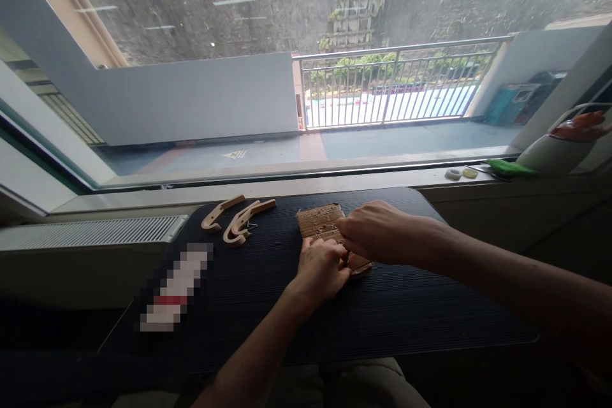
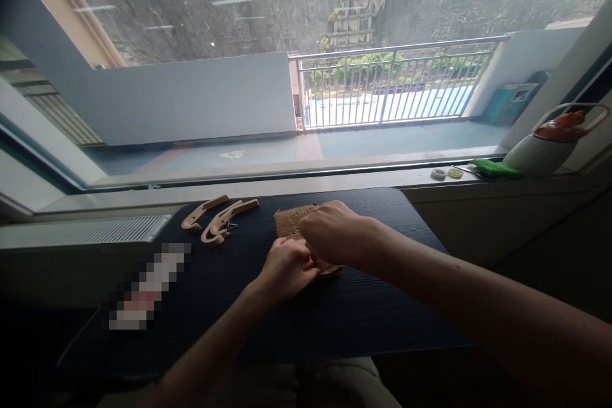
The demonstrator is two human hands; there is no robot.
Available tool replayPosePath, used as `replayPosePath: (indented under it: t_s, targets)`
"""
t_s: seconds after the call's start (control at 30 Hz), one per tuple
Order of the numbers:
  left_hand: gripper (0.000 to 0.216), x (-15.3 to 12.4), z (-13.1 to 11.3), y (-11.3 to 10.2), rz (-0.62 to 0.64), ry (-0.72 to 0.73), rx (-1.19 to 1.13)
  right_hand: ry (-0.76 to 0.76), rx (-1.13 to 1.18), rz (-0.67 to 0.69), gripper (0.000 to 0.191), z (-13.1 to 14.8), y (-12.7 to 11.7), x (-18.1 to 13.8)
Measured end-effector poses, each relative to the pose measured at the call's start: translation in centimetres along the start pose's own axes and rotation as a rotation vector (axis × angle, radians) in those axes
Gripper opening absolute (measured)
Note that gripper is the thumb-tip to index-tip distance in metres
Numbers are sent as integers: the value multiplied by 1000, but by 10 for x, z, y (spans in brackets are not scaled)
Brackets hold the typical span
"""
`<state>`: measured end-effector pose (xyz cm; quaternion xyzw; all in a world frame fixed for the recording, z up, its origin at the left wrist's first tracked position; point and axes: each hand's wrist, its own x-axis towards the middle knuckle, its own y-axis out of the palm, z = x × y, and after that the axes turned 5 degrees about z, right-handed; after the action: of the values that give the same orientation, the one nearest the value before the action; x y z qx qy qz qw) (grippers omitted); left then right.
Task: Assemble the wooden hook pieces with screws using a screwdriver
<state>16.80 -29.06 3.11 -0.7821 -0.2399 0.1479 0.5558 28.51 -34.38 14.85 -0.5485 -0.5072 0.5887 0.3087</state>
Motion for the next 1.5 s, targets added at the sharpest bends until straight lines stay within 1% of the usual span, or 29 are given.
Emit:
replayPosePath:
  t_s: [0.13, 0.23, 0.4, 0.5, 0.63, 0.8, 0.93, 1.17, 1.27, 1.4, 1.5]
  targets:
    - [15, 0, 2, 2, -5, -2, -10, 28, -8, -36, 13, -2, 2, 0]
    - [17, 0, 3, 3, -12, 3, -4, 12, -11, -33, 24, 0, -4, -3]
    - [20, 1, 1, 1, 7, -22, -1, -39, 0, 58, 11, 9, -14, -6]
    - [19, 1, 0, 0, 23, -40, 3, -49, 19, 53, 8, 9, -11, -4]
    - [18, 1, 1, 1, 14, -20, -2, -45, 33, 38, 7, 6, -5, -2]
    - [21, 1, 3, 4, -9, -13, 3, -4, 10, 45, 8, 5, -4, -1]
    - [20, 0, 2, 4, -8, 2, -10, 34, -5, 24, 11, 5, -3, -2]
    - [19, 0, 2, -3, 50, -9, 13, -11, 44, -88, 8, -2, 0, -10]
    - [23, 0, 2, -5, 64, -2, 53, -15, 62, -145, 11, -6, 0, -15]
    - [27, 1, 3, -6, 67, -4, 134, 15, 91, -239, 9, -12, 4, -21]
    - [25, 4, 5, -10, 98, 22, 181, 74, 210, -345, 11, -22, 14, -30]
